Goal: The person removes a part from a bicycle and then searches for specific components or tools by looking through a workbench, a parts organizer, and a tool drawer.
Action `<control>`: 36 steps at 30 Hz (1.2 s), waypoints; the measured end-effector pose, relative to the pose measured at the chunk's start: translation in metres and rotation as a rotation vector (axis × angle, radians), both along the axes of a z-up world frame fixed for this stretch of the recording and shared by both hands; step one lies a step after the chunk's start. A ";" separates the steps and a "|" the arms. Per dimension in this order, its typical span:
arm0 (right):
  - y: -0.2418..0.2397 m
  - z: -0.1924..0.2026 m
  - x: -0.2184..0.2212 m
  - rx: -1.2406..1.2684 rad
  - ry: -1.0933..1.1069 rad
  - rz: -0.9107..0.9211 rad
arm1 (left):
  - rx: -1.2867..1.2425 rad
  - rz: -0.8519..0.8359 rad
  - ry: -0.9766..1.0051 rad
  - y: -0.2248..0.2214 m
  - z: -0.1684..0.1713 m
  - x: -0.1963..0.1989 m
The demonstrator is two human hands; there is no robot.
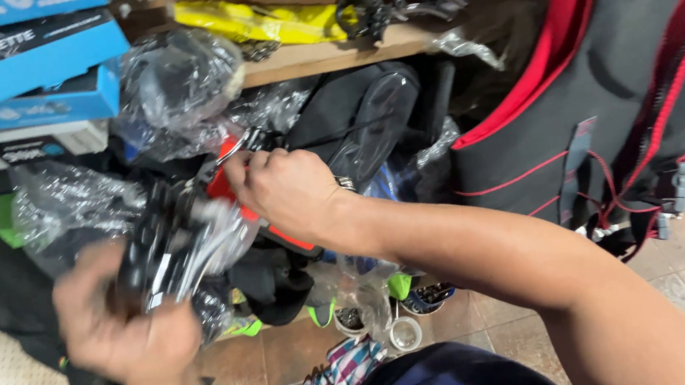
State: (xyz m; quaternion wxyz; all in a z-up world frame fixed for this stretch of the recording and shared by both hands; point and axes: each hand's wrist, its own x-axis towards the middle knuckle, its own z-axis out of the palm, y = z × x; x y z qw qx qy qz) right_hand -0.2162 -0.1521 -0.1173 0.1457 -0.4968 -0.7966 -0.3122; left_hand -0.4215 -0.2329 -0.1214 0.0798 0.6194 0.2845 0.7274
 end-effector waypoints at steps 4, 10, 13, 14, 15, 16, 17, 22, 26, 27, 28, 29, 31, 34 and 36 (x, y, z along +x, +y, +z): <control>-0.016 0.049 0.030 -0.022 -0.082 0.119 | -0.106 0.076 0.129 -0.030 -0.066 -0.027; -0.013 0.074 0.075 -0.099 0.094 0.229 | -0.395 -0.085 0.071 -0.037 -0.110 0.060; -0.010 0.086 0.093 -0.262 0.423 0.314 | -0.391 -0.192 0.135 -0.015 -0.111 0.110; -0.010 0.091 0.100 -0.394 0.662 0.342 | -0.357 -0.217 0.111 -0.008 -0.112 0.125; -0.017 0.103 0.105 -0.394 0.656 0.349 | -0.354 -0.209 0.105 -0.005 -0.102 0.128; -0.024 0.114 0.112 -0.394 0.754 0.363 | -0.378 -0.204 0.066 -0.002 -0.092 0.132; -0.030 0.125 0.120 -0.394 0.853 0.376 | -0.402 -0.198 0.027 0.002 -0.082 0.136; -0.055 0.158 0.203 0.147 0.147 -0.014 | -0.434 -0.170 0.121 0.012 -0.087 0.135; -0.045 0.163 0.245 0.356 -0.261 -0.510 | -0.357 -0.160 0.166 0.017 -0.086 0.140; -0.031 0.153 0.251 0.349 -0.261 -0.507 | -0.365 -0.158 0.167 0.013 -0.086 0.138; -0.016 0.145 0.258 0.299 -0.303 -0.599 | -0.371 -0.155 0.185 0.015 -0.082 0.136; -0.002 0.138 0.266 0.248 -0.345 -0.691 | -0.377 -0.152 0.203 0.016 -0.078 0.135; 0.015 0.130 0.265 0.195 -0.299 -0.674 | -0.420 -0.170 0.198 0.021 -0.076 0.131; 0.032 0.122 0.272 0.250 -0.302 -0.618 | -0.587 -0.207 0.128 0.036 -0.064 0.132; 0.034 0.119 0.277 0.355 -0.344 -0.584 | -0.711 -0.230 0.071 0.046 -0.045 0.132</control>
